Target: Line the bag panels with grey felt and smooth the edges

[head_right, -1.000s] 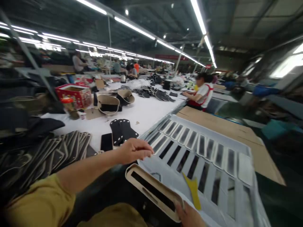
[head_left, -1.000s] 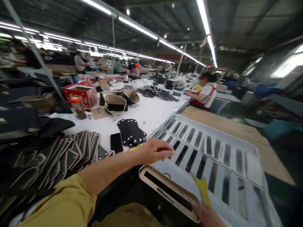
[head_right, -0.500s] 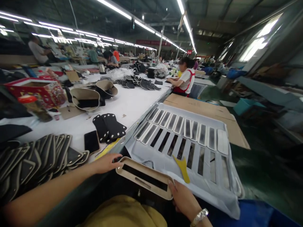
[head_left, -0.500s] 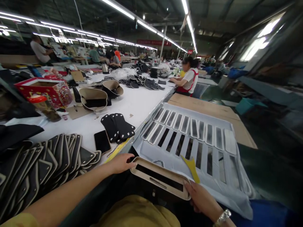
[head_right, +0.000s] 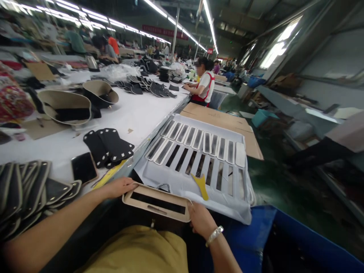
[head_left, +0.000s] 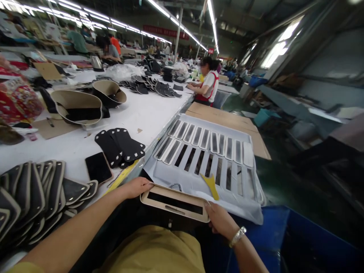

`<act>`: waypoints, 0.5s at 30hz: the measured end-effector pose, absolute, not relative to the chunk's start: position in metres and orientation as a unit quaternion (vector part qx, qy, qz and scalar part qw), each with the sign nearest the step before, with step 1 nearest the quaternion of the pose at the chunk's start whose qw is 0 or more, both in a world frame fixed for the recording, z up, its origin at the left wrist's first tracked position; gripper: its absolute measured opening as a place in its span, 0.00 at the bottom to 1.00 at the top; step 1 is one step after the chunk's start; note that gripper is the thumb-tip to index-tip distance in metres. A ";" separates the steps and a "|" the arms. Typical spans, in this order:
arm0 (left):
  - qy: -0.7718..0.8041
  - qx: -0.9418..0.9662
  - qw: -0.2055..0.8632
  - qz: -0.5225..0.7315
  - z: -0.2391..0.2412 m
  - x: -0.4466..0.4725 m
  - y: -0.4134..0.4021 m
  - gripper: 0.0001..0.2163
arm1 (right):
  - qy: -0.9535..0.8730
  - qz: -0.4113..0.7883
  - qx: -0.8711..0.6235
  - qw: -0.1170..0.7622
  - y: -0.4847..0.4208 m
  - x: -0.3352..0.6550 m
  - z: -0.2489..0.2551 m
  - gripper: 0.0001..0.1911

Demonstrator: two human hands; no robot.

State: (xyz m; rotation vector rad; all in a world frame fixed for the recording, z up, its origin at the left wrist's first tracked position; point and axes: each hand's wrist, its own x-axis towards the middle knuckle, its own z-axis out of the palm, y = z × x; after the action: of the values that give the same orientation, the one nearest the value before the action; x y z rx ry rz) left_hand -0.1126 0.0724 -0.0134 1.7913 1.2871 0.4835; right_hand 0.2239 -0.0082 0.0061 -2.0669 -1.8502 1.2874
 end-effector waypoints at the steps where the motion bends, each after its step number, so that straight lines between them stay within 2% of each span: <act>1: 0.527 0.697 0.438 0.211 -0.017 -0.111 0.070 0.20 | -0.603 0.420 -0.677 0.035 -0.009 0.224 0.007 0.18; 6: 0.578 0.609 0.481 0.251 -0.025 -0.105 0.058 0.19 | -0.634 0.389 -0.667 0.039 -0.014 0.222 0.006 0.15; 10: 0.596 0.606 0.453 0.268 -0.021 -0.114 0.046 0.15 | -0.571 0.421 -0.700 0.083 -0.020 0.217 0.006 0.22; 12: 0.628 0.603 0.428 0.244 -0.019 -0.120 0.040 0.15 | -0.560 0.438 -0.697 0.092 -0.021 0.215 0.006 0.21; 15: 0.656 0.629 0.393 0.142 -0.013 -0.125 0.037 0.19 | -0.549 0.450 -0.697 0.106 -0.021 0.215 0.004 0.20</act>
State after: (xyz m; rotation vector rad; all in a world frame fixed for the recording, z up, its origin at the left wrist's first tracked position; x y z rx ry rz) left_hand -0.1248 0.0370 -0.0126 1.5953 1.6642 0.3598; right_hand 0.2154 -0.0212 0.0040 -2.0525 -1.6172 1.3254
